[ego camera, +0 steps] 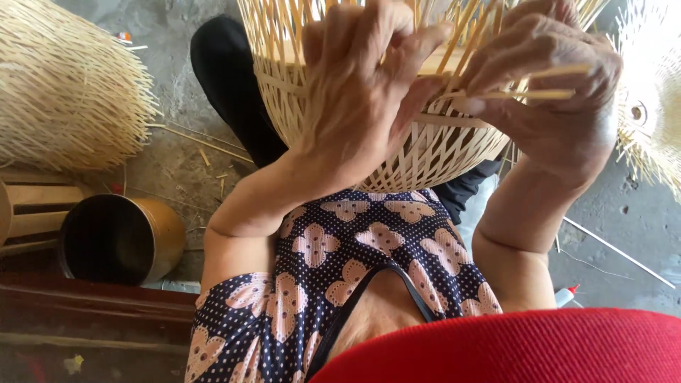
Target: The person weaves a bamboo basket by hand, threading thin bamboo strips through the upright structure of the basket.
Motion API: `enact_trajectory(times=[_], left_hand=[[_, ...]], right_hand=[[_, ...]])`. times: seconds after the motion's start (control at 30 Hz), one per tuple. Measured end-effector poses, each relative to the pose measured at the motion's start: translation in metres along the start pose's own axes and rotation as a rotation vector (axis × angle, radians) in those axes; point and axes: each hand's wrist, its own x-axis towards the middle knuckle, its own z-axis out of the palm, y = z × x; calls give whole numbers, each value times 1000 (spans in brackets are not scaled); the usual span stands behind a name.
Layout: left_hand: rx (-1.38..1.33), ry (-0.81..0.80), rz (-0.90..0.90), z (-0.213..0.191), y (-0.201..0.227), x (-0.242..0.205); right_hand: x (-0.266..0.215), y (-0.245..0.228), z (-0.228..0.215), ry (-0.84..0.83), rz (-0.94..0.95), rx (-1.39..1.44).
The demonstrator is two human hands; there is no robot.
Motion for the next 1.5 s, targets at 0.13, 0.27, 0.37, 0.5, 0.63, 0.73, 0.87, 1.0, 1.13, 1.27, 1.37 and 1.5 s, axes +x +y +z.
enact_trajectory(times=[0.13, 0.27, 0.37, 0.5, 0.63, 0.73, 0.87, 1.0, 1.13, 1.27, 1.37, 1.5], left_hand=[[-220, -66, 40, -14, -13, 3], [-106, -29, 93, -18, 1, -3], [-177, -129, 21, -3, 5, 1], [-361, -105, -9, 9, -1, 3], [-268, -57, 178, 8, -4, -2], [-150, -48, 126, 16, 5, -4], [-83, -60, 94, 25, 9, -6], [-208, -66, 108, 26, 1, -6], [-182, -92, 105, 28, 5, -8], [-239, -108, 98, 24, 7, -2], [-158, -124, 140, 23, 11, 3], [-90, -57, 120, 24, 4, -8]], right_hand=[[-1, 16, 7, 61, -28, 90], [-11, 8, 20, 149, 51, 40], [-5, 19, -8, 38, -37, 396], [-11, 18, -20, -37, -73, 105], [-12, 7, 2, 152, 71, -35], [-15, -6, 3, 411, 208, 114], [-17, -22, -4, 292, 100, -352], [-13, -28, 0, 232, 99, -480], [-23, -4, -2, 340, 281, 63], [-41, 8, -11, 353, 164, 19], [-45, 5, -5, 316, 47, -304], [-60, 27, 7, 477, 22, -182]])
